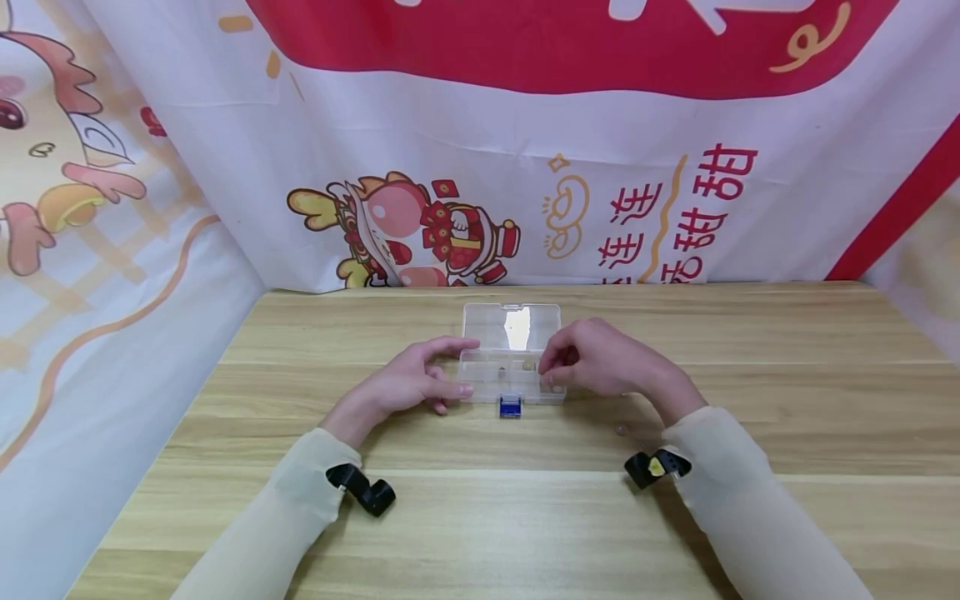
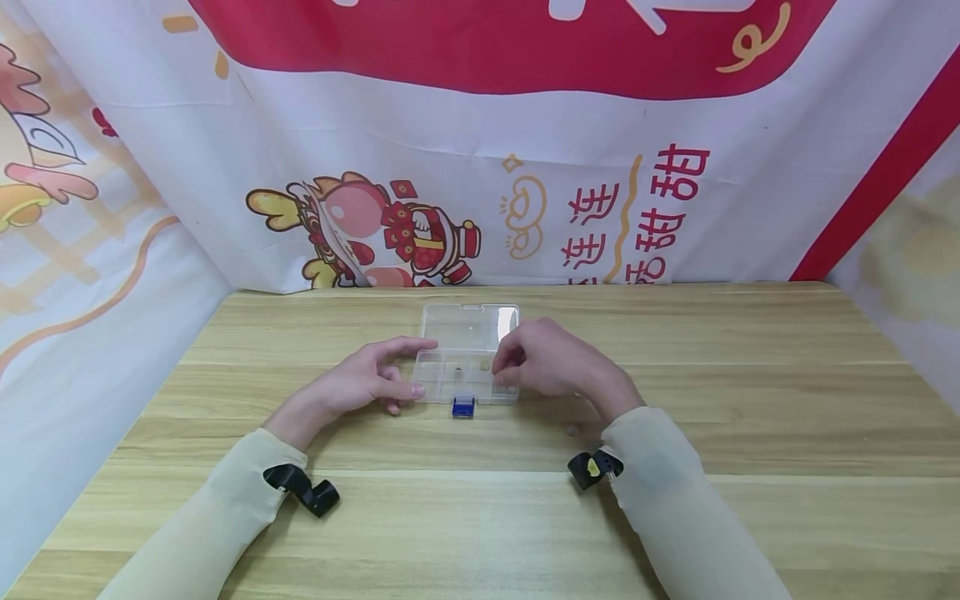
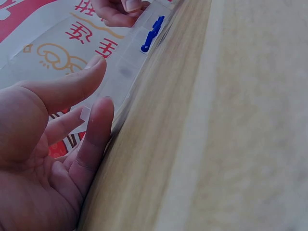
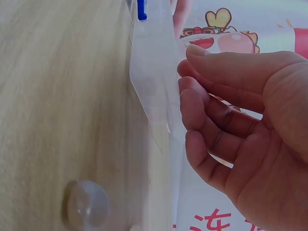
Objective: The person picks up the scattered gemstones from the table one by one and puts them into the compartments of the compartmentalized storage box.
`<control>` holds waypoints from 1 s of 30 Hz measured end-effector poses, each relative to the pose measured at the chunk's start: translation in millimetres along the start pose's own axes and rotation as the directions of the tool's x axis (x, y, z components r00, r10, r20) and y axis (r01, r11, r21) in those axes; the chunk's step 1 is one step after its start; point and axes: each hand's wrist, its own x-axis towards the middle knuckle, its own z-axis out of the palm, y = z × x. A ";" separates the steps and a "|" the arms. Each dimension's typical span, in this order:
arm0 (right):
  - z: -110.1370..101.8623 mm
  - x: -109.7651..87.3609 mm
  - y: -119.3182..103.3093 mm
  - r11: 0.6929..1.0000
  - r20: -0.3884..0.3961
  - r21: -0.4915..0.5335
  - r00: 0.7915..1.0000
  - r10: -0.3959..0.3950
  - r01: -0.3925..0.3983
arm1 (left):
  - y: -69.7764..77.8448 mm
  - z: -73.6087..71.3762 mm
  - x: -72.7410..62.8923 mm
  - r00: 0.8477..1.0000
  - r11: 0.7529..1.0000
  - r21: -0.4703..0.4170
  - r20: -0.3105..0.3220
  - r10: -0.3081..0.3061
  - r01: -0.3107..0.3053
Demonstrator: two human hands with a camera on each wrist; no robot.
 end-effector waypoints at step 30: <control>-36.9 -23.4 58.8 0.997 0.076 0.039 0.995 0.069 -0.072 | -0.2 -0.8 0.4 1.000 1.000 -0.011 0.004 -0.011 0.011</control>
